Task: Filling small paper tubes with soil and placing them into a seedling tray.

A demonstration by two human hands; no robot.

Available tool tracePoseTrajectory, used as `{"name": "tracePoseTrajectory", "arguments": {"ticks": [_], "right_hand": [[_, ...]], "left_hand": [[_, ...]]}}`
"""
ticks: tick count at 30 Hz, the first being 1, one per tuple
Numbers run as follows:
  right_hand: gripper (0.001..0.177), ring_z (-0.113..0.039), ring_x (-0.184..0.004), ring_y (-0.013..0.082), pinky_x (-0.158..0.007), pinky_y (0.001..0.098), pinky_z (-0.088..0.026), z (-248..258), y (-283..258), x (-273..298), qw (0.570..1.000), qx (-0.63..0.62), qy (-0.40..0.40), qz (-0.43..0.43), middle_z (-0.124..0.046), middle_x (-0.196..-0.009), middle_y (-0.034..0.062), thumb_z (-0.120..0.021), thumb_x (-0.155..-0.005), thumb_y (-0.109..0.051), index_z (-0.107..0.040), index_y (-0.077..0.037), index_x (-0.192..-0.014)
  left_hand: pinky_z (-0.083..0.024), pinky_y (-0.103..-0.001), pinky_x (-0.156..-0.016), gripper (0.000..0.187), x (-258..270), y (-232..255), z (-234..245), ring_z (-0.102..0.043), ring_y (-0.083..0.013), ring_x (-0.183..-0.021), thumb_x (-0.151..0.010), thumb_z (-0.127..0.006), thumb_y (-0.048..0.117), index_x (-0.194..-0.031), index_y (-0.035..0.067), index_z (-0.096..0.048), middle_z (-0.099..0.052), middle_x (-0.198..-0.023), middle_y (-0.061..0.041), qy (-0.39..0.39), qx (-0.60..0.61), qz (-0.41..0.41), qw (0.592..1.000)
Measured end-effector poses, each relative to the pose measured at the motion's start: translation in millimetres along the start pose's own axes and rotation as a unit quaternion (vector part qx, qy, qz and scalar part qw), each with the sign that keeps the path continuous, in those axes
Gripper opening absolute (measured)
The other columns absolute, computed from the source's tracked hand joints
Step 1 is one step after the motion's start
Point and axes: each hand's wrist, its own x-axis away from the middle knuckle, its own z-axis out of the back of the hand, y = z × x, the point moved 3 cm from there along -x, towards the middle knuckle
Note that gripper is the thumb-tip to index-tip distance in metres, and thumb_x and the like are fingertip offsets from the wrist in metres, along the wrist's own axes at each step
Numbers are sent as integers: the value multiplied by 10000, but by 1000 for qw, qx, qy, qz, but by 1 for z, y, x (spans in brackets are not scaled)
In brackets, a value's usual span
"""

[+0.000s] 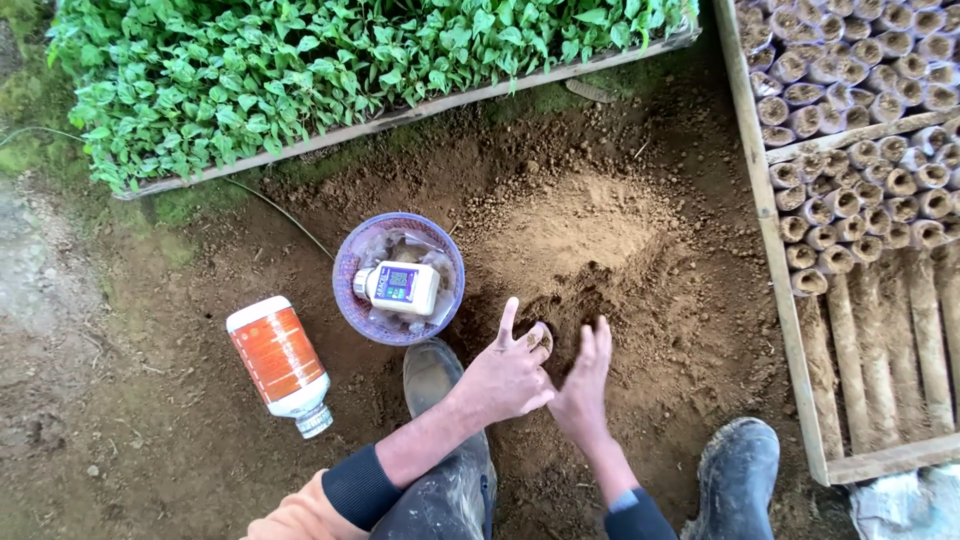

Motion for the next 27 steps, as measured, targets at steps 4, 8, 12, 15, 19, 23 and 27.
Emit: {"name": "tracePoseTrajectory", "arguments": {"ticks": [4,8,12,15,19,23,27], "right_hand": [[946,-244,-1457,432,-1156,595,-227,-51,23,3,990,82,92,62,-238,-1599,241,-720,-725,-41,-267,-110,-1553],[615,-550,-1140,408,-998,500,-451,-69,56,-1,983,19,165,79,-551,-1298,229,-766,-672,-32,-621,-28,-1271],[474,-625,-1117,351,-969,484,-522,28,-21,-41,985,-89,88,-117,-619,-1202,175,-619,-820,112,-655,-80,-1252],[522,-645,-1188,312,-1021,427,-506,67,-39,-36,983,-143,-9,-118,-670,-1252,124,-769,-784,-16,-640,-130,-1278],[500,-521,-1310,425,-1105,505,-424,81,-59,-37,993,-51,-99,36,-529,-1420,254,-653,-776,68,-589,-19,-1265],[568,-392,-1425,370,-1110,446,-403,54,-54,-28,947,261,-160,102,-427,-1517,194,-644,-745,45,-590,-93,-1294],[572,-333,-1464,381,-1140,468,-366,60,-62,-40,942,249,-220,43,-405,-1542,196,-560,-774,136,-641,-118,-1280]], "left_hand": [[-56,-769,-1204,401,7,1,-4,-532,-320,-1261,-804,-686,473,-781,88,-796,-736,-1025,-143,144,-2,3,990],[-65,-773,-1195,409,9,0,-5,-513,-323,-1287,-796,-690,488,-738,95,-788,-727,-1031,-141,139,-12,7,990],[-47,-756,-1211,411,1,-2,8,-500,-320,-1314,-796,-665,488,-758,100,-796,-728,-1046,-131,127,0,3,992],[6,-741,-1230,393,-4,1,7,-507,-274,-1307,-821,-640,499,-807,142,-805,-739,-1008,-81,88,-13,12,996],[-25,-732,-1249,368,-8,3,4,-439,-281,-1402,-815,-620,457,-780,138,-801,-745,-1034,-77,119,-2,8,993],[-27,-716,-1257,380,-12,5,-29,-552,-271,-1231,-846,-551,433,-808,156,-808,-762,-879,-55,76,-30,12,997],[-7,-712,-1258,400,-5,4,-25,-537,-257,-1240,-841,-588,489,-806,160,-812,-768,-891,-63,83,-38,16,996]]}}
